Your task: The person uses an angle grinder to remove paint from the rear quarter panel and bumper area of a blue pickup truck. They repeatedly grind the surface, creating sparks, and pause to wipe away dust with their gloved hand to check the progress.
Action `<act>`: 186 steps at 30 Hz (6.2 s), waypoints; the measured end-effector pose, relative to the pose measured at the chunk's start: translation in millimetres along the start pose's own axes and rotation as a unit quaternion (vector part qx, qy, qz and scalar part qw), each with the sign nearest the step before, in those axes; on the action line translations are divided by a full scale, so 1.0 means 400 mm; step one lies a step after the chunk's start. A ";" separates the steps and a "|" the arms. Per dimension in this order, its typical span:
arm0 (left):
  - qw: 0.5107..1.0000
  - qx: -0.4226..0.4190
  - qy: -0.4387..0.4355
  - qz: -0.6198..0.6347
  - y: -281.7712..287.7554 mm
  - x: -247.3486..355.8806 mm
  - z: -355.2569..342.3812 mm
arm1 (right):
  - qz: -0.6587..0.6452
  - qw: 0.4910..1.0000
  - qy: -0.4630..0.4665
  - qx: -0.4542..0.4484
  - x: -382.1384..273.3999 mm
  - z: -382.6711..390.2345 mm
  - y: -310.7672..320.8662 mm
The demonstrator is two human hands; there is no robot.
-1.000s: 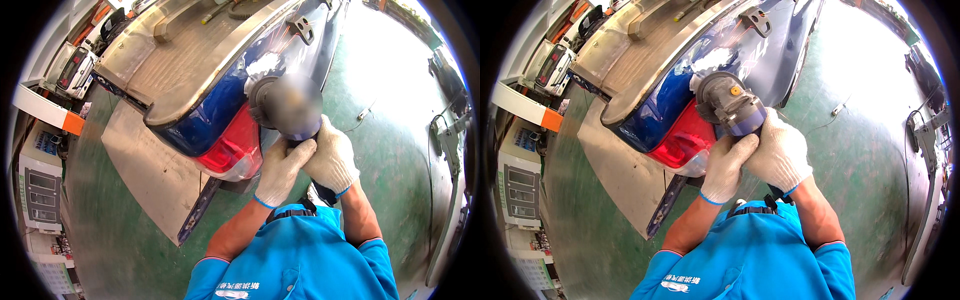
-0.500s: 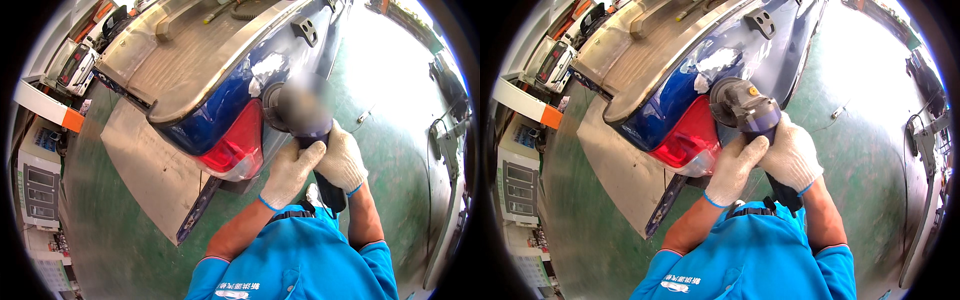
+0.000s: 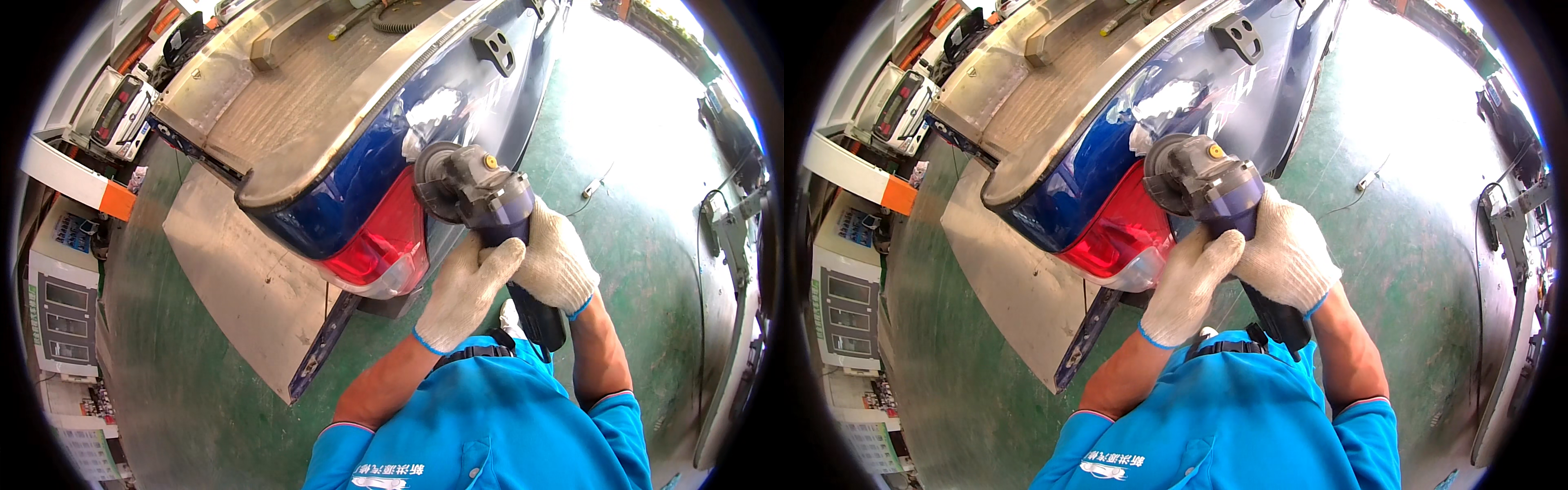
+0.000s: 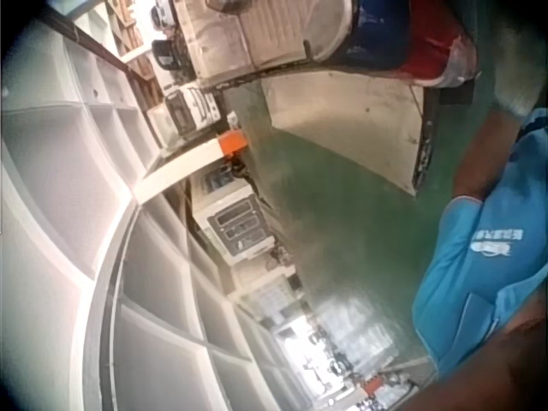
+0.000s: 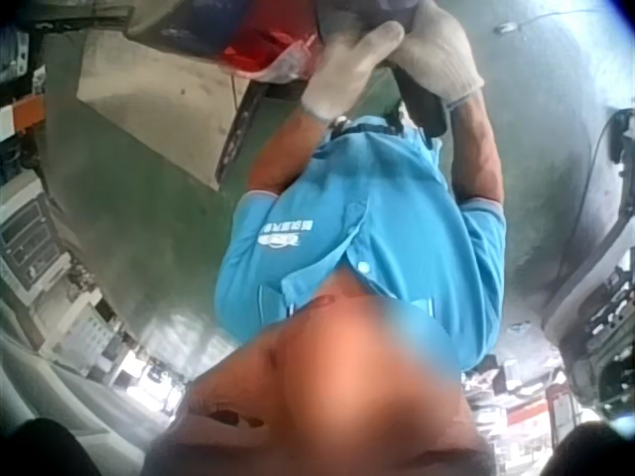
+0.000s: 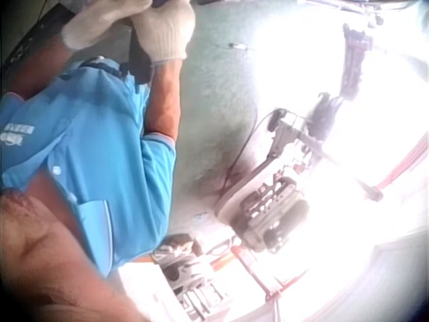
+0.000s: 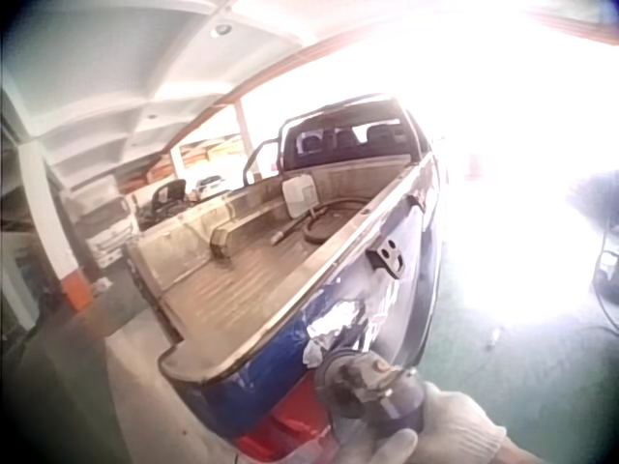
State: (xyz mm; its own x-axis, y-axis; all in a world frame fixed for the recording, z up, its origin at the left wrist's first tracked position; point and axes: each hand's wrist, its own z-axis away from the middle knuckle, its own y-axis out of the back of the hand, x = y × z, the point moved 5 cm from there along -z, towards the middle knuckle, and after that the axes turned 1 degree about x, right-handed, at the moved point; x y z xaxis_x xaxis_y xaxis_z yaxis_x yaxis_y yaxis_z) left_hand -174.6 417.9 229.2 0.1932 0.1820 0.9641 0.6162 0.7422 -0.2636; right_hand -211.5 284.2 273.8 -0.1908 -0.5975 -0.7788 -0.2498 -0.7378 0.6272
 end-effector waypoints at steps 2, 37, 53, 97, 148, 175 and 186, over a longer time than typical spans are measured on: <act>1.000 0.006 -0.010 -0.013 0.002 0.003 0.004 | 0.004 1.000 0.004 0.005 -0.004 0.001 -0.002; 1.000 -0.004 -0.003 0.008 0.011 0.036 0.035 | 0.003 0.999 0.040 0.033 -0.026 0.023 -0.022; 0.505 0.103 -0.307 -0.800 0.091 0.218 0.102 | -0.242 0.962 -0.116 0.045 0.137 0.042 0.079; 0.992 0.026 -0.006 0.123 0.009 -0.031 -0.026 | 0.084 0.990 0.071 0.090 0.001 0.004 -0.020; 0.996 0.038 0.047 0.061 0.007 -0.019 -0.006 | 0.027 0.999 0.029 0.034 0.024 0.002 -0.035; 0.998 0.029 0.050 0.012 0.001 -0.002 -0.024 | 0.015 0.999 0.043 0.020 0.036 -0.026 -0.023; 0.998 0.031 0.035 0.036 -0.002 0.008 -0.033 | 0.009 0.998 0.054 0.031 0.024 -0.033 -0.011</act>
State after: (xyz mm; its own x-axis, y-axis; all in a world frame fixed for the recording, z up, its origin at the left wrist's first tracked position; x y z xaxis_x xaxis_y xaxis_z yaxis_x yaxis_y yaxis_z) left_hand -164.6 409.3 232.0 0.2893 0.1922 0.9378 0.5508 0.7678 -0.3273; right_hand -199.6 277.5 263.5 -0.0928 -0.6428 -0.7604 -0.3055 -0.7084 0.6362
